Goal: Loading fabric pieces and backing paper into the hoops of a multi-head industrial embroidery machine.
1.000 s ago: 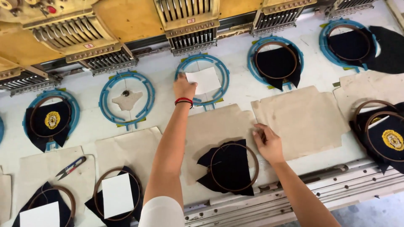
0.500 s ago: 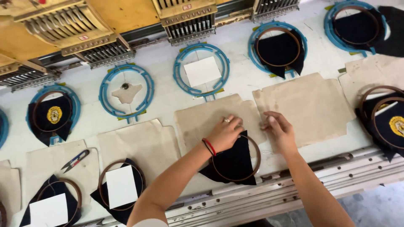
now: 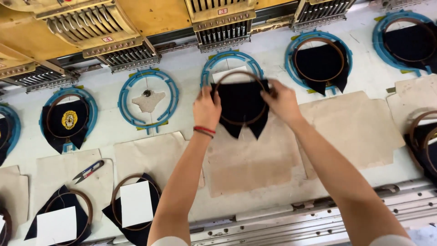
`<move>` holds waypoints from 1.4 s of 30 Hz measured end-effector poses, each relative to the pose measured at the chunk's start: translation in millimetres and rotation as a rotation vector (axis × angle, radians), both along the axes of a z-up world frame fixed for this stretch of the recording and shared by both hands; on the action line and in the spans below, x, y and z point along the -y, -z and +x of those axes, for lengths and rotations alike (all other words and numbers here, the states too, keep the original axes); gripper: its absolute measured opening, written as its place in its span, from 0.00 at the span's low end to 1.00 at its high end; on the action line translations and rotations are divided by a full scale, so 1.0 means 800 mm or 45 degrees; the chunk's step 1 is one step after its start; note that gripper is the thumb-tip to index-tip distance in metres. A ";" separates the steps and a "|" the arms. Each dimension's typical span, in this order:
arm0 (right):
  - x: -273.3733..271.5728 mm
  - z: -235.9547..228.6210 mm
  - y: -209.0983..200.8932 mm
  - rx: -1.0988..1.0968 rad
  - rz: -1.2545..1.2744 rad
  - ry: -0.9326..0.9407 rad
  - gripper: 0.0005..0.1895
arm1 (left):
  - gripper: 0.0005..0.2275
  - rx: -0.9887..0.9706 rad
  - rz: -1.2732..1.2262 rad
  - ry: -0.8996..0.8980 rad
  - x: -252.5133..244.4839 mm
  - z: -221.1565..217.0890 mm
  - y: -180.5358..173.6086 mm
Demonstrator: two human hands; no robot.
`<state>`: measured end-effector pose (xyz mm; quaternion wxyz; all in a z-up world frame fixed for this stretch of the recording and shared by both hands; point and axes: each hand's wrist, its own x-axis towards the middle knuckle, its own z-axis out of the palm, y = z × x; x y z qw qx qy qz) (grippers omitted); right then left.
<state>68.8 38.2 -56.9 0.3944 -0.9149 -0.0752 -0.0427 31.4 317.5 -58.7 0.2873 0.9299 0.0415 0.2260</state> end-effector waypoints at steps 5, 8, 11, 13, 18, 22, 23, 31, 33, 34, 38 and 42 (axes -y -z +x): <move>-0.039 0.143 0.040 0.288 -0.277 -0.103 0.16 | 0.09 0.054 0.258 -0.167 -0.028 0.099 0.039; -0.051 0.154 0.040 0.202 -0.437 -0.100 0.15 | 0.09 -0.035 0.332 -0.211 -0.026 0.127 0.079; -0.047 0.147 0.069 0.347 -0.432 -0.068 0.14 | 0.07 0.055 0.290 -0.179 -0.021 0.117 0.081; -0.054 0.112 0.054 0.444 -0.508 -0.079 0.16 | 0.06 0.063 0.270 -0.158 -0.028 0.114 0.094; -0.060 0.104 0.058 0.611 -0.670 -0.048 0.18 | 0.05 0.116 0.284 -0.144 -0.028 0.121 0.100; -0.069 0.120 0.059 0.579 -0.747 -0.017 0.18 | 0.04 0.079 0.458 -0.265 -0.016 0.121 0.106; -0.070 0.119 0.059 0.556 -0.740 -0.005 0.18 | 0.04 0.076 0.458 -0.300 -0.011 0.117 0.109; -0.075 0.115 0.086 0.646 -0.788 0.194 0.17 | 0.06 0.128 0.503 -0.313 -0.013 0.121 0.111; -0.076 0.111 0.088 0.675 -0.820 0.234 0.16 | 0.07 0.142 0.456 -0.285 -0.016 0.119 0.110; -0.077 0.110 0.087 0.712 -0.867 0.251 0.16 | 0.07 0.156 0.386 -0.265 -0.018 0.119 0.107; -0.084 0.086 0.064 0.641 -0.834 0.234 0.18 | 0.11 0.234 -0.006 -0.159 -0.046 0.136 0.124; -0.079 0.097 0.062 0.520 -0.649 0.209 0.17 | 0.10 0.115 0.366 -0.317 -0.015 0.126 0.080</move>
